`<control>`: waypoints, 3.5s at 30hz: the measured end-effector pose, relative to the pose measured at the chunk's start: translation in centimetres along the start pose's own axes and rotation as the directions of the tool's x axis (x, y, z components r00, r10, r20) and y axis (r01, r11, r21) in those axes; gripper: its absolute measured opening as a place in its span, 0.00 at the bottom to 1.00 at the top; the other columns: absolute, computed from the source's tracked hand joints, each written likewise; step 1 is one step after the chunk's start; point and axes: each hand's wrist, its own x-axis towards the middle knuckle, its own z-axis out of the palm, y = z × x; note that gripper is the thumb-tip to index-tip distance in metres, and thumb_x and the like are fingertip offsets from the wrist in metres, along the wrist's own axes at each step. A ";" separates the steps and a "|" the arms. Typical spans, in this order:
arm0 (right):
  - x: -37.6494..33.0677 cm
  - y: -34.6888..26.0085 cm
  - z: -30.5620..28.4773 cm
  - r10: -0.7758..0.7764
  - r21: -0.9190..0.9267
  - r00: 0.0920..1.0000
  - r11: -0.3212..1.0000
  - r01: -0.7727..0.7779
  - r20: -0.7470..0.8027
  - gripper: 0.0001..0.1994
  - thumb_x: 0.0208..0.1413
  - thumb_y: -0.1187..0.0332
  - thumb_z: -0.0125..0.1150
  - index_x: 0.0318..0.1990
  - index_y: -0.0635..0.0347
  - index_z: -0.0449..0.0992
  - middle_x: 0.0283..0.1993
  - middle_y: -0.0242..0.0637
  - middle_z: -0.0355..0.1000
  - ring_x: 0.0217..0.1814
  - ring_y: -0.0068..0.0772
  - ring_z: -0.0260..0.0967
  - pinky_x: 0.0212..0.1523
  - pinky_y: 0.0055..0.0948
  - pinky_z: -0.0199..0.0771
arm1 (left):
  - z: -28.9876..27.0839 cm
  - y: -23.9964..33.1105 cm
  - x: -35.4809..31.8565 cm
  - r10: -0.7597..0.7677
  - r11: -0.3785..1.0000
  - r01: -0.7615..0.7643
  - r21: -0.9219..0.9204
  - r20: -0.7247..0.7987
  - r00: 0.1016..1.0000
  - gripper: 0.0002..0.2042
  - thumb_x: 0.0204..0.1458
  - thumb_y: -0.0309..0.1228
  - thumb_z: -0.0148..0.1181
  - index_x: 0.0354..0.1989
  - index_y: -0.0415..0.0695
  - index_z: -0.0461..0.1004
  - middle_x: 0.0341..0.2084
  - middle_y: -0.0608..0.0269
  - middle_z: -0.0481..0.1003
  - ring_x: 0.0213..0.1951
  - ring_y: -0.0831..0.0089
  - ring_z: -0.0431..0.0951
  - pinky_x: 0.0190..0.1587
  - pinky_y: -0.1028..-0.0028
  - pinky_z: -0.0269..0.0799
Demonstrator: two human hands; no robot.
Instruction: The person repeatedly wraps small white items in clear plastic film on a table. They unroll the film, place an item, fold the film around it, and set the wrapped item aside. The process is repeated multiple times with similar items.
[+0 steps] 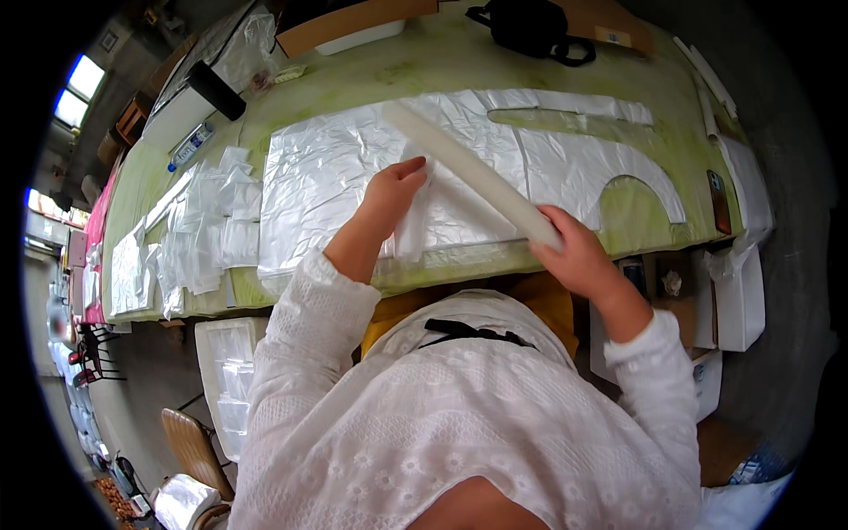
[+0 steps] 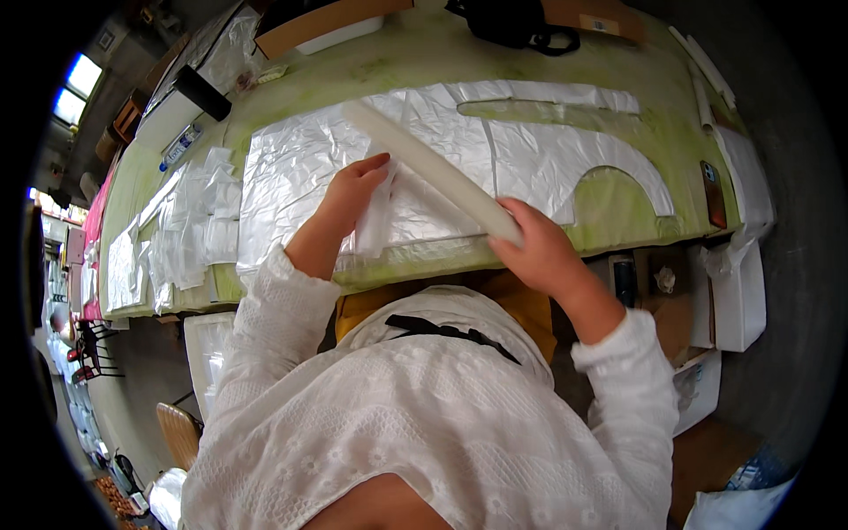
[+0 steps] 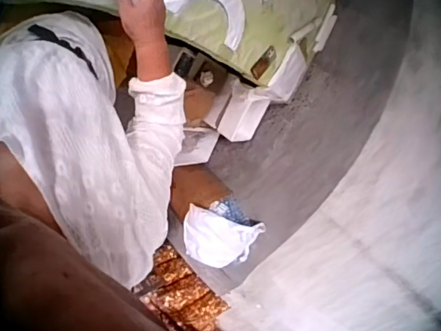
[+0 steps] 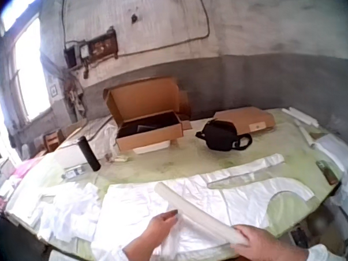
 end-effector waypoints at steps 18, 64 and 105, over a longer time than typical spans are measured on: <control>5.8 3.0 -0.3 -0.506 -0.642 0.854 0.696 0.322 -0.120 0.30 0.49 0.65 0.69 0.63 0.50 0.71 0.60 0.41 0.70 0.66 0.51 0.64 0.66 0.52 0.64 | 1.0 -2.3 -12.0 -0.255 0.903 0.346 -0.254 0.332 0.908 0.16 0.62 0.26 0.58 0.58 0.40 0.76 0.40 0.65 0.79 0.38 0.76 0.80 0.39 0.73 0.80; 11.7 -5.7 11.4 0.175 -0.247 0.983 0.956 -0.157 0.050 0.19 0.61 0.59 0.57 0.57 0.55 0.73 0.42 0.44 0.81 0.46 0.49 0.79 0.47 0.44 0.78 | 0.5 -2.4 -4.7 0.448 0.286 -0.405 0.868 0.253 0.858 0.49 0.51 0.58 0.63 0.75 0.39 0.52 0.76 0.46 0.51 0.78 0.49 0.44 0.76 0.46 0.39; 8.1 -2.4 12.1 -0.283 -0.482 0.958 0.845 0.233 -0.034 0.11 0.53 0.62 0.65 0.38 0.58 0.79 0.36 0.40 0.74 0.42 0.46 0.73 0.40 0.46 0.74 | 0.0 -3.2 -8.6 0.596 0.255 -0.425 0.868 0.206 0.777 0.30 0.56 0.47 0.64 0.68 0.54 0.68 0.70 0.60 0.63 0.73 0.53 0.57 0.72 0.43 0.48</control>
